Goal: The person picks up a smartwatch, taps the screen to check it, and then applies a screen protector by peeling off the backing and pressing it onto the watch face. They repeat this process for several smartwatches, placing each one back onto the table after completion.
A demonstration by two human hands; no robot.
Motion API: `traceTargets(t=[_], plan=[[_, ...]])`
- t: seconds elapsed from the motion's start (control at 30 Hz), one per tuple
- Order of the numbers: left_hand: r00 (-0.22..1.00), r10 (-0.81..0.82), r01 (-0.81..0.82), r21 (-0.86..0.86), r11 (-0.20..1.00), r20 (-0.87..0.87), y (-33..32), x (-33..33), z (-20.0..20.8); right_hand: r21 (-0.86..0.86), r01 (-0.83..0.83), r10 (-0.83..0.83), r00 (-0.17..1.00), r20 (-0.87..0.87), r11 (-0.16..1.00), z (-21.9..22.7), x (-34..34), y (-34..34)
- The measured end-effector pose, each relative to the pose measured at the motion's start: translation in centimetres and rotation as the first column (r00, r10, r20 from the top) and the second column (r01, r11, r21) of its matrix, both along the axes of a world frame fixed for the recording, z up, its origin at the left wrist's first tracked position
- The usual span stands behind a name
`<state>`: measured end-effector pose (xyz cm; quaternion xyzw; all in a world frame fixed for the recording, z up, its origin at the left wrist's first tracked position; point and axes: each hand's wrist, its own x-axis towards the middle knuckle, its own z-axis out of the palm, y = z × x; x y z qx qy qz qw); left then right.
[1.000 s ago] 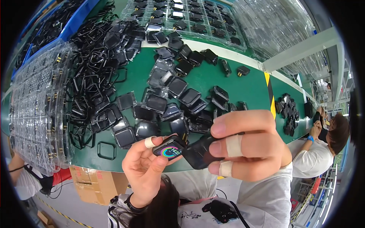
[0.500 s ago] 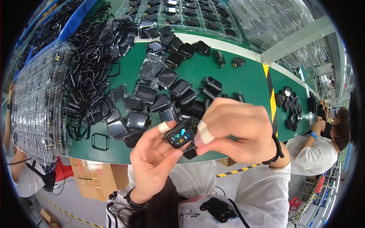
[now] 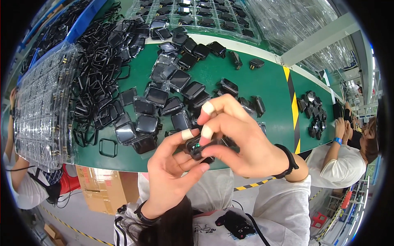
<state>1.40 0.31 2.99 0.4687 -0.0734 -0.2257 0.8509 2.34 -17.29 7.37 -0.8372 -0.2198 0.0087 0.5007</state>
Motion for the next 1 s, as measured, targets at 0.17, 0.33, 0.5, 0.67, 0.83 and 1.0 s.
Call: traceTargets(t=[0.17,0.33,0.5,0.67,0.83,1.0], plan=[[1.0,0.025,-0.025,-0.004,1.0,0.004,0.0,-0.2,-0.2,-0.045,0.023,-0.022,0.999,0.035,0.999,-0.4,0.0,0.0],[0.983,0.144,-0.137,-0.062,0.989,0.115,-0.2,-0.3,-1.3,-0.013,0.024,-0.022,0.994,0.109,1.0,-0.5,-0.8,0.3],[0.899,0.22,-0.303,0.176,0.937,0.378,0.0,-0.5,-1.1,0.14,0.024,-0.038,0.994,0.105,0.99,-0.9,-1.6,0.1],[0.806,0.212,-0.351,0.158,0.923,0.553,-0.2,-0.1,-0.8,0.159,0.029,-0.078,0.948,0.307,0.987,-1.3,-2.1,0.3],[0.713,0.184,-0.353,0.119,0.928,0.676,0.6,0.0,-1.0,0.268,-0.032,-0.053,0.952,0.302,0.963,-2.2,-2.4,0.8],[0.814,0.233,-0.306,0.052,0.951,0.531,0.5,-0.4,-1.3,0.256,0.057,-0.104,0.979,0.173,0.965,-2.3,-3.8,1.3]])
